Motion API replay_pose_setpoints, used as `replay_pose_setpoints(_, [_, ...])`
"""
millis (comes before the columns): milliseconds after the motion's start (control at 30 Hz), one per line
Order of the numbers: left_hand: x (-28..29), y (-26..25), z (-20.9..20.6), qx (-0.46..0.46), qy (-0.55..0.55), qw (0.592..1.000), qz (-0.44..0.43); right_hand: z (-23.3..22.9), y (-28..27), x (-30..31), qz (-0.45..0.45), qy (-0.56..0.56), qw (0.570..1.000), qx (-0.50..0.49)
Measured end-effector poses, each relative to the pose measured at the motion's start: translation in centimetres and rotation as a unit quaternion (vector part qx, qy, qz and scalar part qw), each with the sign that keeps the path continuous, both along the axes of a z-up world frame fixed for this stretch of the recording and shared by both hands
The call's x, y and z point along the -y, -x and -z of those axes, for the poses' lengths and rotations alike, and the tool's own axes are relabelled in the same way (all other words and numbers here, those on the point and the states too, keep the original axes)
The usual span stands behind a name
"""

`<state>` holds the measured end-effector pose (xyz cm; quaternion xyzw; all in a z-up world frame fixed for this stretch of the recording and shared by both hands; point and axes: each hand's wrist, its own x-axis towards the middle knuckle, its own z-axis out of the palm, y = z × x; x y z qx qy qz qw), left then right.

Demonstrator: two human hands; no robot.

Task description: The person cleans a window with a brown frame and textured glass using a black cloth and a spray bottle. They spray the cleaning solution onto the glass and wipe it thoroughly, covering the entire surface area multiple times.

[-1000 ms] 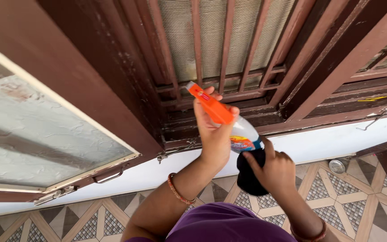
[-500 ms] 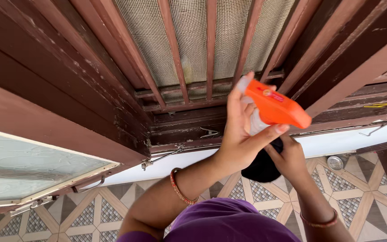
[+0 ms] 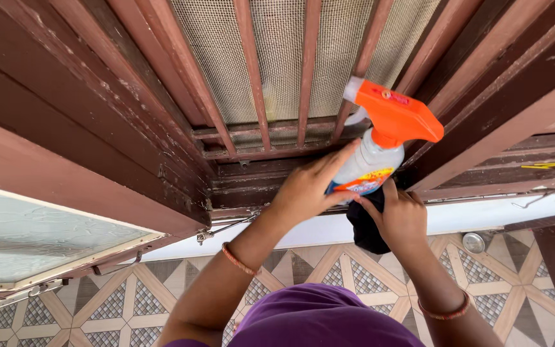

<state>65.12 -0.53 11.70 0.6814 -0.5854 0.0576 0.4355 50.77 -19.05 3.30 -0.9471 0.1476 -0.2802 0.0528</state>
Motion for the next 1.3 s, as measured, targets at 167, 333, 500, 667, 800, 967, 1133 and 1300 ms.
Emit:
replay_pose_setpoints(167, [-0.7, -1.2, 0.1, 0.091, 0.010, 0.995, -0.035, 1.0, -0.1, -1.6, 0.026, 0.008, 1.000, 0.002])
replay_pose_setpoints(333, [-1.0, 0.7, 1.1, 0.074, 0.012, 0.994, -0.082, 1.7, 0.4, -2.6, 0.021, -0.017, 0.999, 0.021])
replay_pose_setpoints(500, [-1.1, 1.9, 1.4, 0.058, 0.035, 0.992, -0.110, 1.6, 0.9, -3.0, 0.025, -0.049, 0.998, 0.027])
replay_pose_setpoints(667, [-2.3, 2.8, 0.6, 0.021, 0.027, 0.993, -0.116, 1.4, 1.3, -3.0, 0.032, -0.094, 0.993, 0.058])
replay_pose_setpoints(800, [-3.3, 3.0, 0.1, 0.003, 0.021, 0.993, -0.117, 1.1, 1.5, -3.3, 0.045, -0.099, 0.992, 0.068])
replay_pose_setpoints(967, [-8.1, 3.4, 0.4, -0.007, 0.005, 0.989, -0.149, 0.8, 3.7, -3.5, 0.040, -0.116, 0.991, 0.045])
replay_pose_setpoints(1133, [-13.3, 4.4, 1.8, -0.118, 0.012, 0.977, -0.179, 1.8, 4.6, -4.0, 0.019, -0.183, 0.981, 0.065])
replay_pose_setpoints(1300, [-17.0, 6.2, 3.3, -0.135, 0.010, 0.968, -0.212, 1.8, 5.3, -4.4, -0.102, -0.079, 0.967, 0.219])
